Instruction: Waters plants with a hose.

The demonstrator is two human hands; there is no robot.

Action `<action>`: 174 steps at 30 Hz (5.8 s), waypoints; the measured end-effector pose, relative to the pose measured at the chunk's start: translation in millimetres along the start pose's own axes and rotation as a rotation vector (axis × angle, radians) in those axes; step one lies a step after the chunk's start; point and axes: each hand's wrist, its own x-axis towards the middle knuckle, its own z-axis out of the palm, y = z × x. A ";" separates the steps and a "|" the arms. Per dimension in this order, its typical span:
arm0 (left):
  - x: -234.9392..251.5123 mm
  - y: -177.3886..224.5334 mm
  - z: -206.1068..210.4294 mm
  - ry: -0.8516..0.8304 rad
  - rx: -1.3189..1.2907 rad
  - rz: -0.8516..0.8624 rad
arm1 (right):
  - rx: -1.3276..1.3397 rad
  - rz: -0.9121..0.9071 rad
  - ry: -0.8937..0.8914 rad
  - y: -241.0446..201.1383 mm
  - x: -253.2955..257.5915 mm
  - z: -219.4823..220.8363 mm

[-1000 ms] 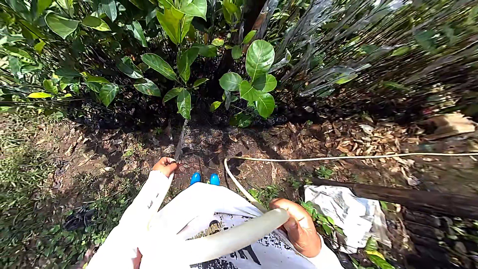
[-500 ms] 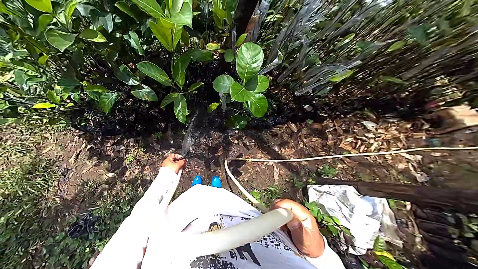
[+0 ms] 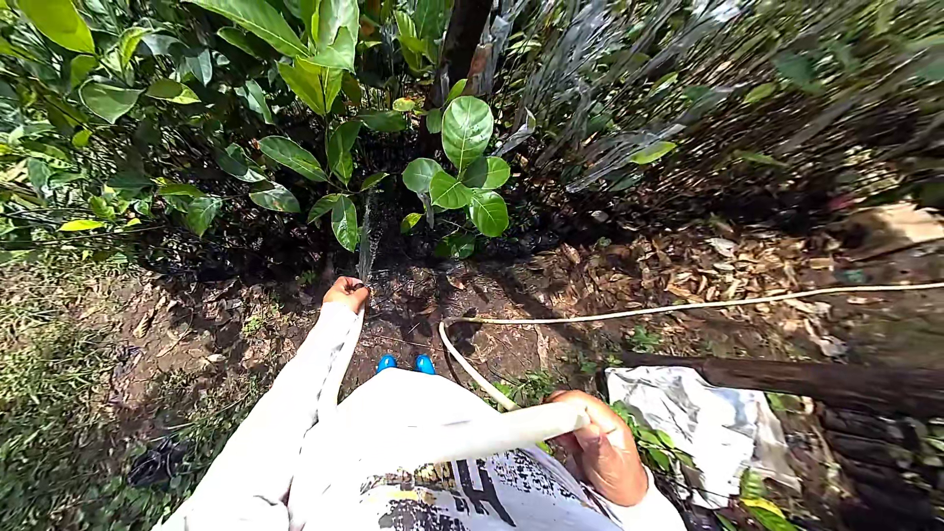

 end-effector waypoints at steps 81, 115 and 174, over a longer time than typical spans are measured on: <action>-15.6 66.0 198.2 -0.670 0.282 0.081 | 0.040 -0.069 0.463 -13.4 -78.9 -47.4; -92.9 82.2 235.2 -0.259 0.334 0.089 | -0.036 -0.070 0.140 -58.7 -102.3 -202.5; -91.4 146.8 333.2 -0.037 0.319 0.147 | 0.073 -0.045 0.225 -66.7 -141.3 -303.3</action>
